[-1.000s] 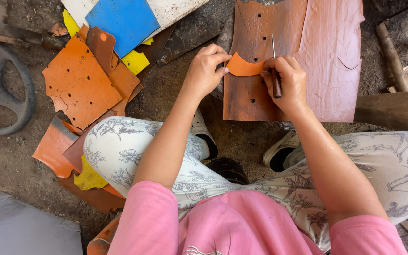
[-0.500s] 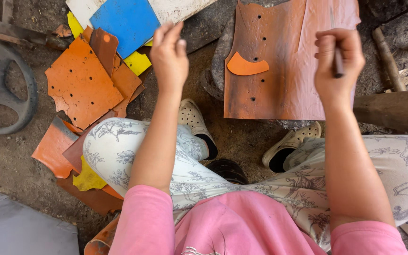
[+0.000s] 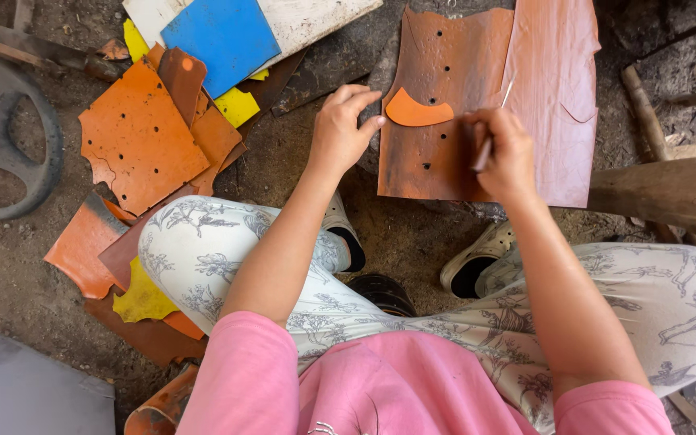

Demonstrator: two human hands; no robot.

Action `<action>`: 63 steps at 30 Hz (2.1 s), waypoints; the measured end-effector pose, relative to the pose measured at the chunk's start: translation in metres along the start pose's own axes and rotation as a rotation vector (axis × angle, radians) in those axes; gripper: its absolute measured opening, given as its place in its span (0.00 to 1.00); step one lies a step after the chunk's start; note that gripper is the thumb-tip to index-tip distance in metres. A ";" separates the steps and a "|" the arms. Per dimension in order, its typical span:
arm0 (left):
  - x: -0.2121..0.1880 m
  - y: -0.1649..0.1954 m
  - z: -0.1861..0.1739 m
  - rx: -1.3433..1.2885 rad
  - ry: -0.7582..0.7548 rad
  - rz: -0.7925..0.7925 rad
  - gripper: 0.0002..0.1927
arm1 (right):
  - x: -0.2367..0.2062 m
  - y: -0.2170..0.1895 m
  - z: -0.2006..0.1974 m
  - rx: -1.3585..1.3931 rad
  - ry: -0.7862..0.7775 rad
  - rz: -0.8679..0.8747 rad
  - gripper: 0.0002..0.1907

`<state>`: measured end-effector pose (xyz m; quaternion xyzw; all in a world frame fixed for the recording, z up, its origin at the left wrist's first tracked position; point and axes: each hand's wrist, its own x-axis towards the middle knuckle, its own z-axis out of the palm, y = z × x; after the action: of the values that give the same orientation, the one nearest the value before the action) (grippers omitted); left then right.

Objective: The person uses a small knife to cut a curved shape from a piece of orange leather, following a template. They then cut a second similar piece from a larger sheet of leather.

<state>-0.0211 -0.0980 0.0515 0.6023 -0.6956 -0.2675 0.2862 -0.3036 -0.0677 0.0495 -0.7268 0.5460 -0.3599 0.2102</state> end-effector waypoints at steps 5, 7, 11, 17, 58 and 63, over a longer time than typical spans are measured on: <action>0.000 -0.001 0.008 0.026 0.035 0.024 0.20 | -0.001 -0.013 0.009 -0.090 -0.080 -0.156 0.20; 0.000 -0.001 0.013 0.047 0.039 0.029 0.19 | -0.002 -0.017 0.008 -0.092 -0.120 -0.111 0.22; 0.004 -0.002 0.020 0.107 0.055 0.036 0.19 | -0.001 -0.021 0.007 -0.084 -0.131 -0.104 0.23; 0.009 -0.003 0.029 0.145 0.060 0.035 0.16 | 0.002 -0.021 0.007 -0.032 -0.128 -0.142 0.22; 0.046 0.012 0.021 -0.754 -0.176 -0.283 0.18 | 0.032 0.005 0.001 0.543 0.059 0.169 0.15; 0.047 0.015 0.023 -0.716 -0.129 -0.156 0.18 | 0.036 0.005 -0.006 0.785 0.023 0.311 0.18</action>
<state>-0.0537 -0.1422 0.0499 0.4971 -0.5265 -0.5521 0.4133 -0.3060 -0.1031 0.0605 -0.4962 0.4729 -0.5128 0.5169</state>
